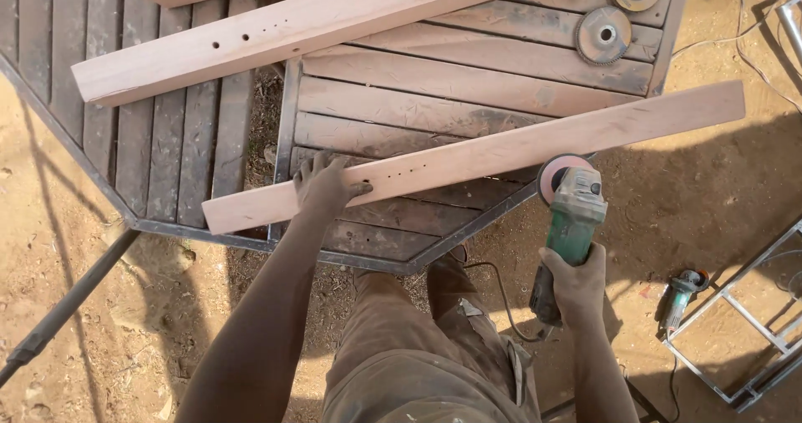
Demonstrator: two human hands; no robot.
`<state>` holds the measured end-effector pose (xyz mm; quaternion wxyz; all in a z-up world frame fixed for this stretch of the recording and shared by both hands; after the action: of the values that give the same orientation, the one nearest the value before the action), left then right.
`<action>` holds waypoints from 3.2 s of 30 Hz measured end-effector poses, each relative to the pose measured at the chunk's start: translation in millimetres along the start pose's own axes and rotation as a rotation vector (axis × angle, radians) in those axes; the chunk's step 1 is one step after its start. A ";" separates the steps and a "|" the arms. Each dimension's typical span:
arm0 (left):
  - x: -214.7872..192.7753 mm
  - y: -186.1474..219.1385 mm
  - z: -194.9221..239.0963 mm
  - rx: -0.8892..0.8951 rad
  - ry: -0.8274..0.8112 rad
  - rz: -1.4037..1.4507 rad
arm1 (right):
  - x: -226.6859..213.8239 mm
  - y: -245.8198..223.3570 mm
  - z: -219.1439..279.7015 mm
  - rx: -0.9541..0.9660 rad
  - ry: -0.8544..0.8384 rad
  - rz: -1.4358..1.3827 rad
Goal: Sanding wooden beams using an angle grinder with a sanding disc
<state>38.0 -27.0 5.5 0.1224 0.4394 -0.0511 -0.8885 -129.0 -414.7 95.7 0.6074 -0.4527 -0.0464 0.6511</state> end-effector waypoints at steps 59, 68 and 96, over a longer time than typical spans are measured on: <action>119.2 -293.0 39.2 -0.374 -0.118 1.830 | 305.9 -72.9 138.8 -0.213 -0.347 0.651; 127.3 -314.4 69.9 -0.550 0.105 1.864 | 333.4 -79.9 139.9 -0.288 -0.477 0.729; 35.4 -131.0 66.3 -0.272 0.321 0.699 | 54.6 21.8 -3.9 -0.025 -0.012 0.295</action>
<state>-57.8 89.0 -7.4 0.4804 0.5084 -0.0597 -0.7121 -134.8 -376.7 51.1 0.4992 -0.4581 0.0090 0.7354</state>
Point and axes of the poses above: each hand's wrist, its own z-axis away from the middle knuckle, its own x-axis out of the palm, y = z × x, the point moved 2 cm from there along -z, towards the middle knuckle, and after that the axes turned 1 degree about -y, right-handed, at the moved point
